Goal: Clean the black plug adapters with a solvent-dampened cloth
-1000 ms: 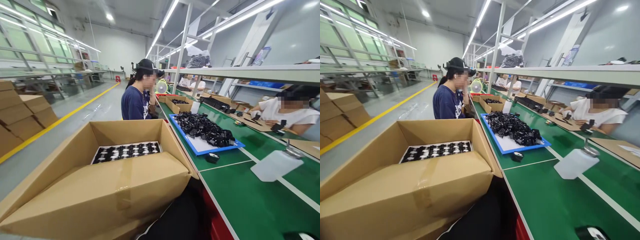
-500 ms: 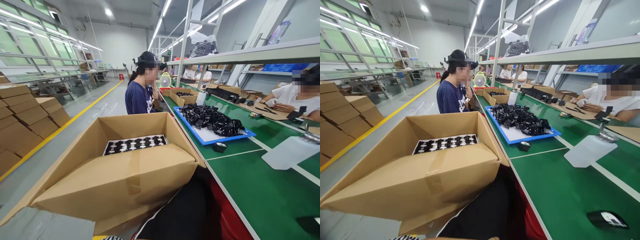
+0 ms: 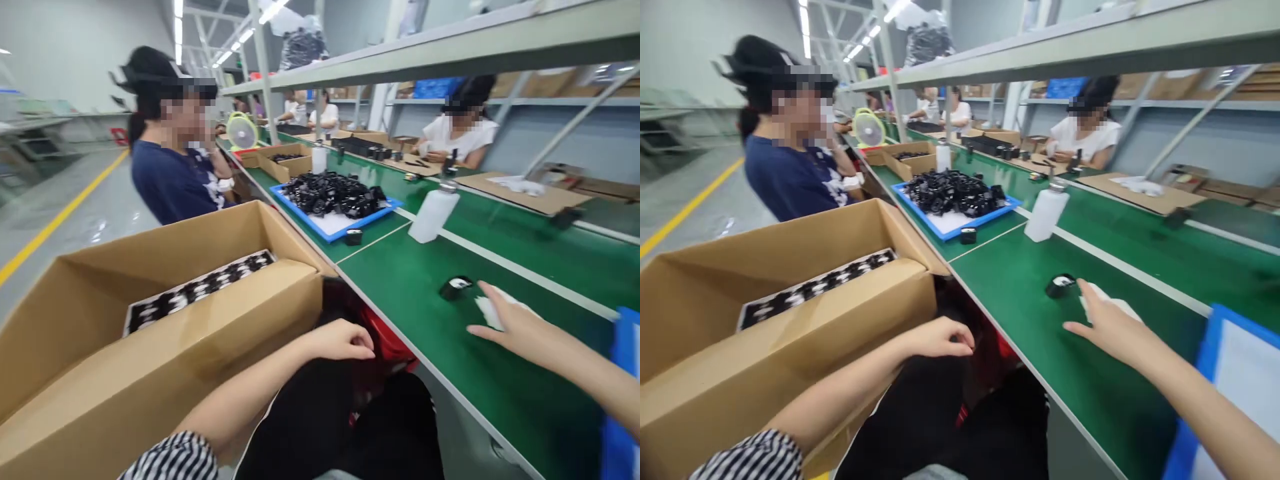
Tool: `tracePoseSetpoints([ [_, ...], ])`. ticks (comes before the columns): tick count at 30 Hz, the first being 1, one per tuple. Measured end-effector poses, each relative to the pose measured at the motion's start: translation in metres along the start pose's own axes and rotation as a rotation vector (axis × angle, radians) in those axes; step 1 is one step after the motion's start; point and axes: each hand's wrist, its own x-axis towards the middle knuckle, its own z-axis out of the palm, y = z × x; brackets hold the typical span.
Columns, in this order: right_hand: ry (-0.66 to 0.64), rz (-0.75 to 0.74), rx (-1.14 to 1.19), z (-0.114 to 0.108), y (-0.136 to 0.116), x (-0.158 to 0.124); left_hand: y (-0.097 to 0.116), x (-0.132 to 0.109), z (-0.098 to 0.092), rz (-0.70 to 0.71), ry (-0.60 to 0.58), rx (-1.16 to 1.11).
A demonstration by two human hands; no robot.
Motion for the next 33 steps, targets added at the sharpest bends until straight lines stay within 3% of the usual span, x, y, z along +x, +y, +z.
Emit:
tracePoseSetpoints([
  [3,-0.169,0.128,0.029,0.005,-0.013,0.015,0.018,0.012,-0.035,0.03,-0.016,0.012],
  [7,-0.137,0.139,0.024,0.011,-0.015,0.043,0.033,0.036,-0.067,-0.081,-0.006,0.206],
  [11,-0.15,-0.014,0.099,0.019,-0.021,0.071,0.033,0.068,-0.108,-0.554,0.306,0.601],
  [13,-0.102,-0.089,0.129,0.025,-0.035,0.085,0.027,0.082,-0.131,-0.719,0.464,0.648],
  [18,-0.118,-0.218,0.165,0.037,-0.084,0.107,-0.005,0.103,-0.177,-0.811,0.742,0.632],
  [21,-0.164,-0.26,0.157,0.035,-0.1,0.109,-0.029,0.112,-0.192,-0.811,0.843,0.628],
  [24,-0.202,-0.266,0.166,0.024,-0.1,0.105,-0.05,0.119,-0.201,-0.789,0.884,0.642],
  [28,-0.256,-0.191,0.237,0.012,-0.083,0.091,-0.066,0.12,-0.207,-0.769,0.905,0.658],
  [33,-0.313,-0.112,0.377,0.016,-0.058,0.08,-0.071,0.118,-0.208,-0.755,0.894,0.638],
])
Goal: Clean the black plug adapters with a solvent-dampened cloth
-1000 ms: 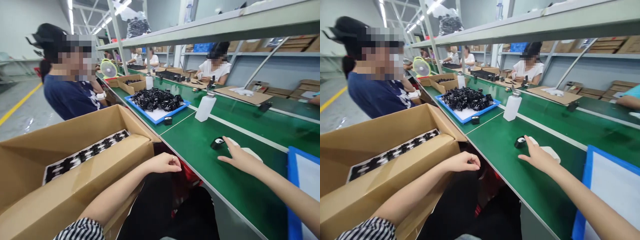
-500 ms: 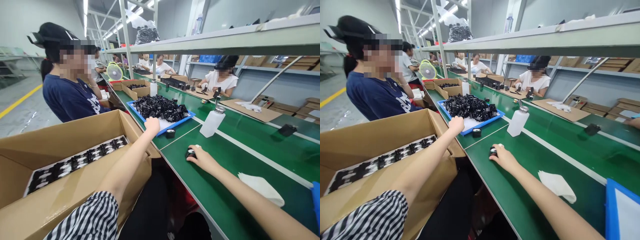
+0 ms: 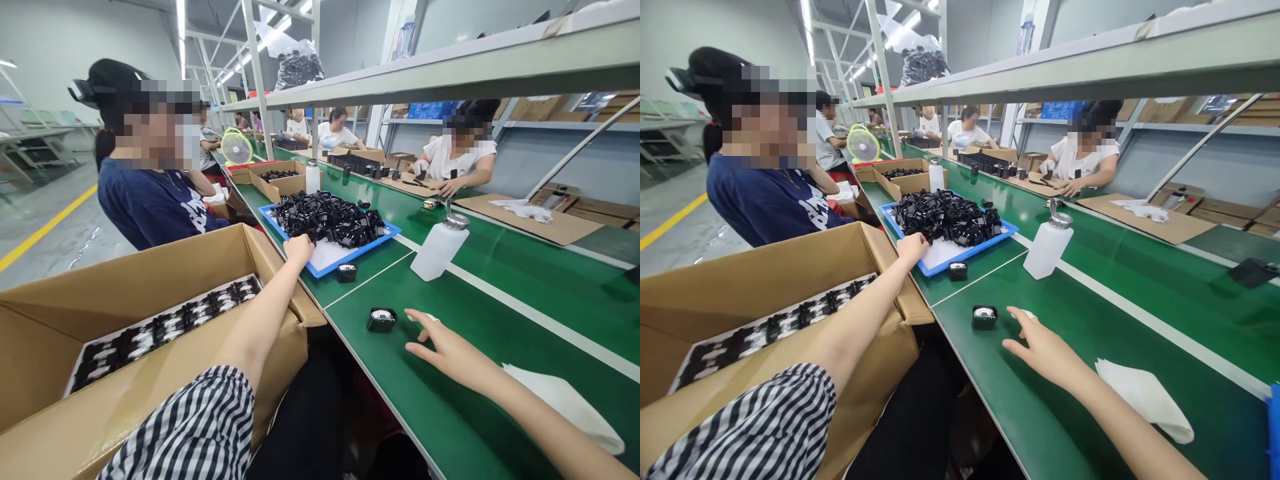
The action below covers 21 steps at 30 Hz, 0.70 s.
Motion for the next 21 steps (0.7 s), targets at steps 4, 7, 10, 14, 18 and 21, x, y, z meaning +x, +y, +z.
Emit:
tracePoseSetpoints([
  [4,0.023,-0.007,0.07,0.0,0.01,0.0,0.001,0.0,-0.001,0.014,-0.009,-0.003],
  [7,0.049,0.004,0.042,-0.003,0.014,0.0,0.002,0.001,-0.002,0.025,-0.017,-0.001],
  [10,0.054,0.01,0.003,-0.005,0.017,0.0,0.003,0.0,-0.001,0.049,-0.022,-0.005],
  [14,0.064,-0.006,-0.026,-0.006,0.019,0.001,0.001,-0.002,-0.001,0.107,-0.041,-0.024],
  [18,0.124,0.032,-0.031,-0.004,0.021,0.001,0.004,-0.006,-0.019,0.143,-0.016,-0.039],
  [21,0.264,0.064,0.132,-0.005,0.018,0.0,0.018,-0.021,-0.048,0.311,0.113,-0.059],
])
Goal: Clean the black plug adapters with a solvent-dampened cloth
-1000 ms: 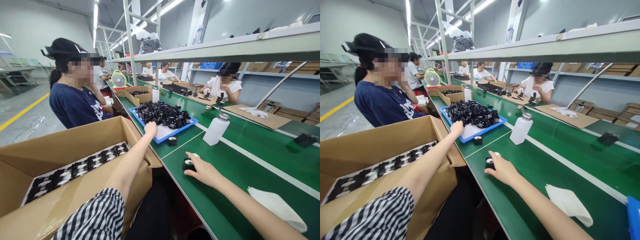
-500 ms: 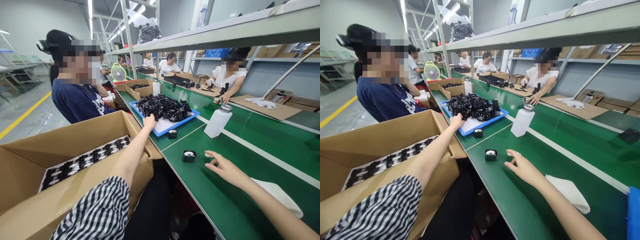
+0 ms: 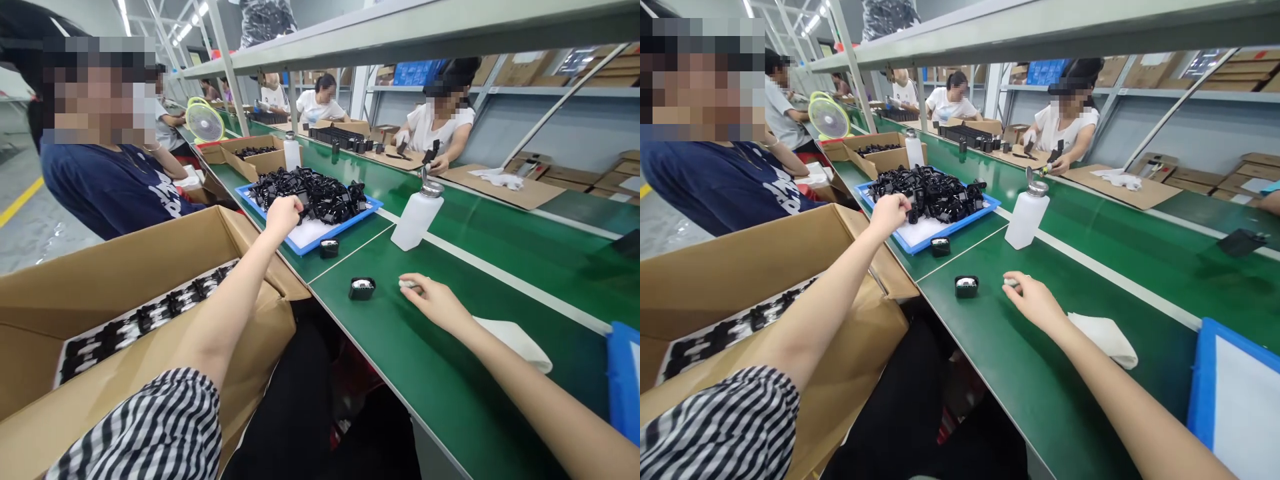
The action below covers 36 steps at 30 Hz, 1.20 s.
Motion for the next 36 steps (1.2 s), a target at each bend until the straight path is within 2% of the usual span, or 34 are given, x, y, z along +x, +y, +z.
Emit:
tracePoseSetpoints([
  [3,0.111,-0.007,0.298,-0.005,-0.011,0.003,0.035,-0.023,-0.029,0.36,0.045,0.018],
  [6,0.085,-0.08,0.479,-0.011,-0.03,0.01,0.069,-0.06,-0.046,0.749,0.036,0.113],
  [9,-0.09,-0.168,0.55,-0.014,-0.048,0.019,0.086,-0.09,-0.049,0.995,0.162,0.216],
  [12,-0.329,-0.219,0.58,-0.013,-0.057,0.02,0.083,-0.099,-0.043,1.091,0.303,0.273],
  [15,-0.507,-0.234,0.593,-0.011,-0.058,0.017,0.074,-0.097,-0.037,1.112,0.371,0.302],
  [16,-0.501,-0.211,0.571,-0.011,-0.058,0.017,0.071,-0.096,-0.035,1.117,0.378,0.305],
  [19,-0.35,-0.093,0.482,-0.012,-0.057,0.017,0.066,-0.096,-0.029,1.117,0.386,0.3],
  [21,-0.295,-0.057,0.488,-0.013,-0.058,0.019,0.065,-0.097,-0.026,1.12,0.397,0.29],
  [27,-0.401,-0.165,0.499,-0.011,-0.07,0.023,0.061,-0.098,-0.023,1.164,0.448,0.221],
  [30,-0.382,-0.077,0.539,-0.007,-0.073,0.024,0.059,-0.1,-0.019,1.153,0.441,0.151],
  [32,-0.356,-0.002,0.558,-0.005,-0.072,0.024,0.059,-0.104,-0.012,1.068,0.402,0.059],
  [33,-0.33,0.02,0.568,-0.004,-0.07,0.025,0.06,-0.108,-0.007,0.976,0.364,-0.001],
  [36,-0.197,0.027,0.639,-0.002,-0.059,0.027,0.062,-0.119,0.009,0.595,0.155,-0.165],
])
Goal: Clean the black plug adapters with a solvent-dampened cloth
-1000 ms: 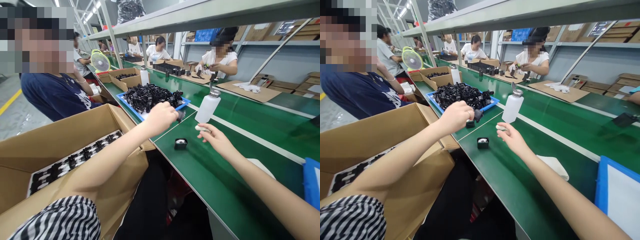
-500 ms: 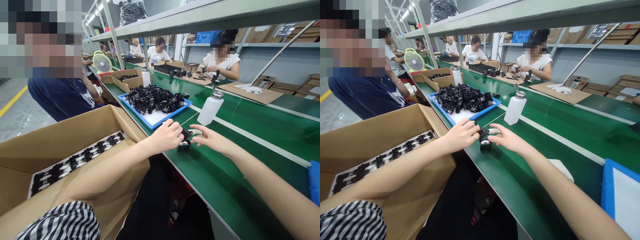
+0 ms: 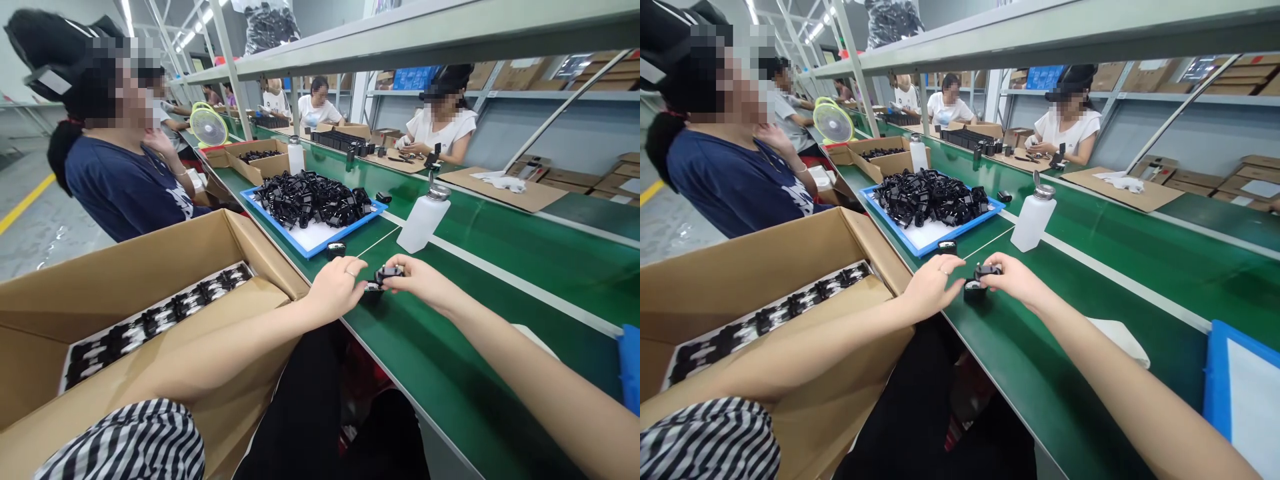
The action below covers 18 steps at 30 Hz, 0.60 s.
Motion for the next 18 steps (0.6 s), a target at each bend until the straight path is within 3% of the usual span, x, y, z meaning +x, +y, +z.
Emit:
tracePoseSetpoints([
  [2,0.1,-0.055,0.045,-0.004,0.01,0.001,0.005,-0.008,0.008,-0.155,-0.167,-0.074],
  [6,0.231,-0.184,0.001,-0.001,0.031,0.001,0.019,-0.022,0.017,-0.151,-0.431,-0.091],
  [12,0.095,-0.316,-0.048,0.014,0.047,0.001,0.033,-0.038,0.021,-0.088,-0.443,-0.056],
  [18,0.079,-0.295,-0.137,0.018,0.051,0.002,0.025,-0.028,0.029,-0.218,-0.417,-0.272],
])
